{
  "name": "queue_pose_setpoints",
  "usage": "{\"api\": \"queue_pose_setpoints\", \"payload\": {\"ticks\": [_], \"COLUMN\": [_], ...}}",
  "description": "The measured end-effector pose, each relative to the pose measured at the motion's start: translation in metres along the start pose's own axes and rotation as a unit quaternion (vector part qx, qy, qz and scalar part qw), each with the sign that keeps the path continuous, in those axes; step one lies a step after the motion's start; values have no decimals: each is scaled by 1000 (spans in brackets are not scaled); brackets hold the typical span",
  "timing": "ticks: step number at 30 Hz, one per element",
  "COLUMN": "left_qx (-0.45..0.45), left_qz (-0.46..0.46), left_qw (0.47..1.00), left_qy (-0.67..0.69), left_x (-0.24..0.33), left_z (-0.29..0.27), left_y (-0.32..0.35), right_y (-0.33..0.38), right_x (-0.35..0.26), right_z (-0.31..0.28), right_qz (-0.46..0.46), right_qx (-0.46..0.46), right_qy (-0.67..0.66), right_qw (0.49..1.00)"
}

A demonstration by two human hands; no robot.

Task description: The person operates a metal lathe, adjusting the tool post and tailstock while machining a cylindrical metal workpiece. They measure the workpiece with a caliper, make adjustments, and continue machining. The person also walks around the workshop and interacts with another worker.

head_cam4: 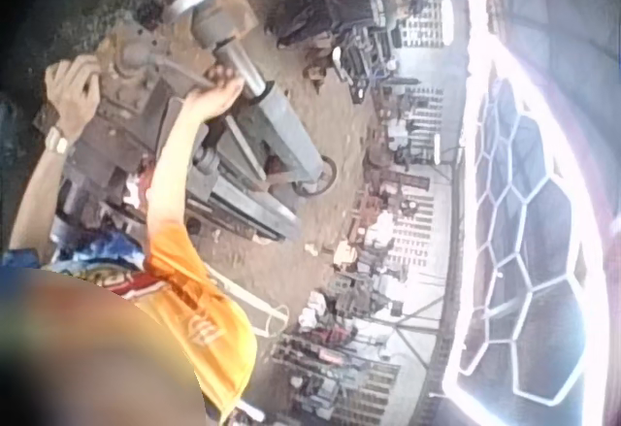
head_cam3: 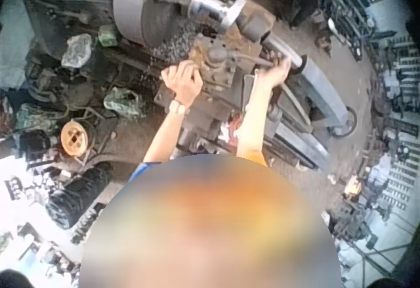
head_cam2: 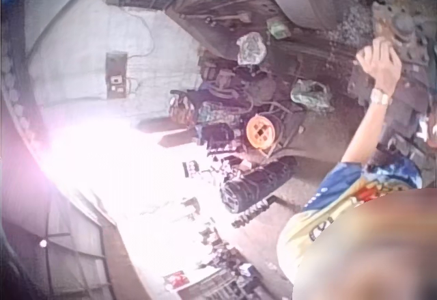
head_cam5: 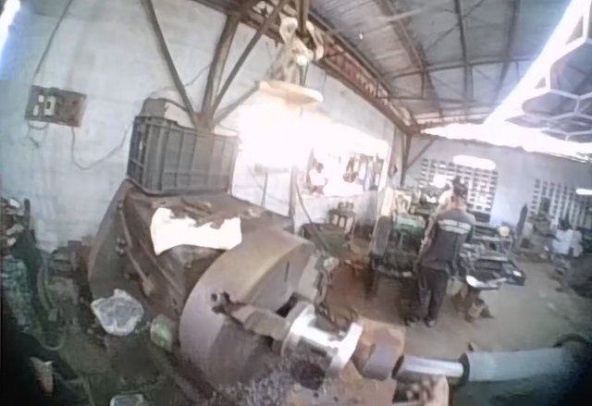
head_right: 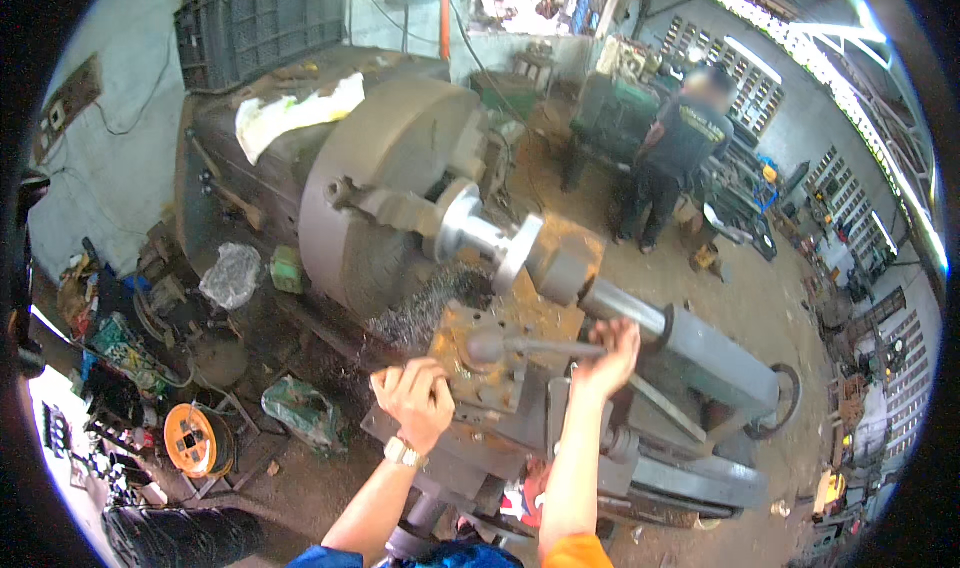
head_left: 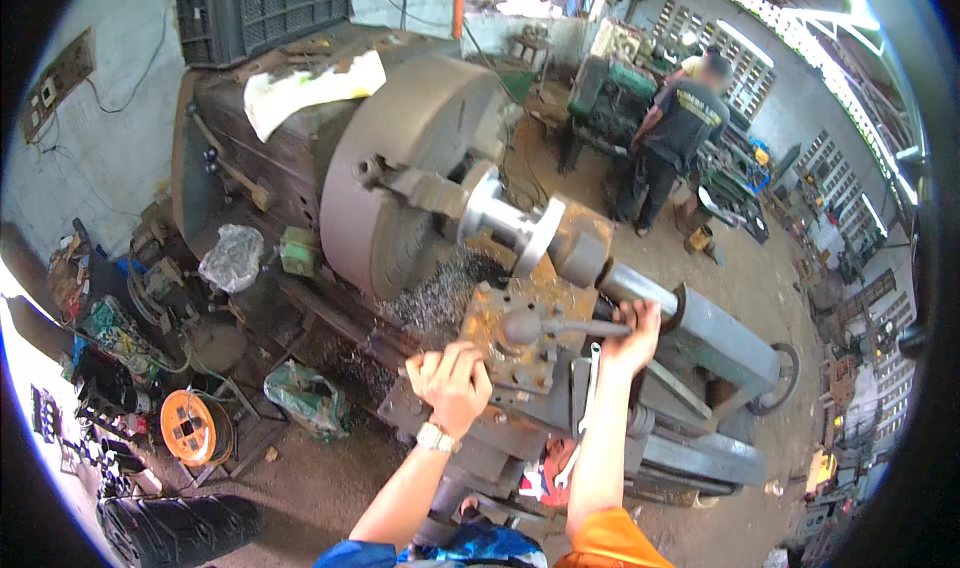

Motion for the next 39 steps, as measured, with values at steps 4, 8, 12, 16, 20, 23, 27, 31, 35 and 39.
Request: {"api": "queue_pose_setpoints", "payload": {"ticks": [4, 8, 12, 16, 20, 23, 27, 31, 35, 39], "left_qx": [-52, -37, -29, -15, -18, -10, -8, 3, -2, 3], "left_qz": [-47, -35, -26, -28, -19, -14, -9, -12, -19, -17], "left_qw": [998, 999, 999, 999, 1000, 1000, 1000, 1000, 1000, 1000], "left_qy": [6, 1, 11, 15, 5, 6, 16, 10, 14, 20], "left_x": [-6, -4, -5, -8, -7, -5, -4, -3, -3, -4], "left_z": [7, 4, 1, 0, 4, 4, 4, 1, 1, 1], "left_y": [3, 3, 3, 4, 5, 6, 4, 3, 3, 1], "right_y": [-4, -59, -45, 14, 27, 30, 56, 69, 78, 79], "right_x": [22, 63, 49, 24, 20, 35, 45, 50, 57, 62], "right_z": [-26, 39, 69, 47, 52, 75, 99, 104, 121, 114], "right_qz": [96, 110, -67, -131, -95, -35, -3, 47, 39, 30], "right_qx": [94, 30, -90, -171, -233, -303, -393, -404, -483, -456], "right_qy": [-20, 0, 102, 194, 186, 230, 235, 223, 253, 300], "right_qw": [991, 994, 988, 957, 950, 924, 889, 886, 837, 838]}}
Point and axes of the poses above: each hand's wrist, its own y-axis away from the middle knuckle, its own z-axis out of the palm, x = y × z, the point moved 9 cm from there along -y, towards the middle knuckle, and after that the axes turned 2 degrees about x, right-handed, at the moved point
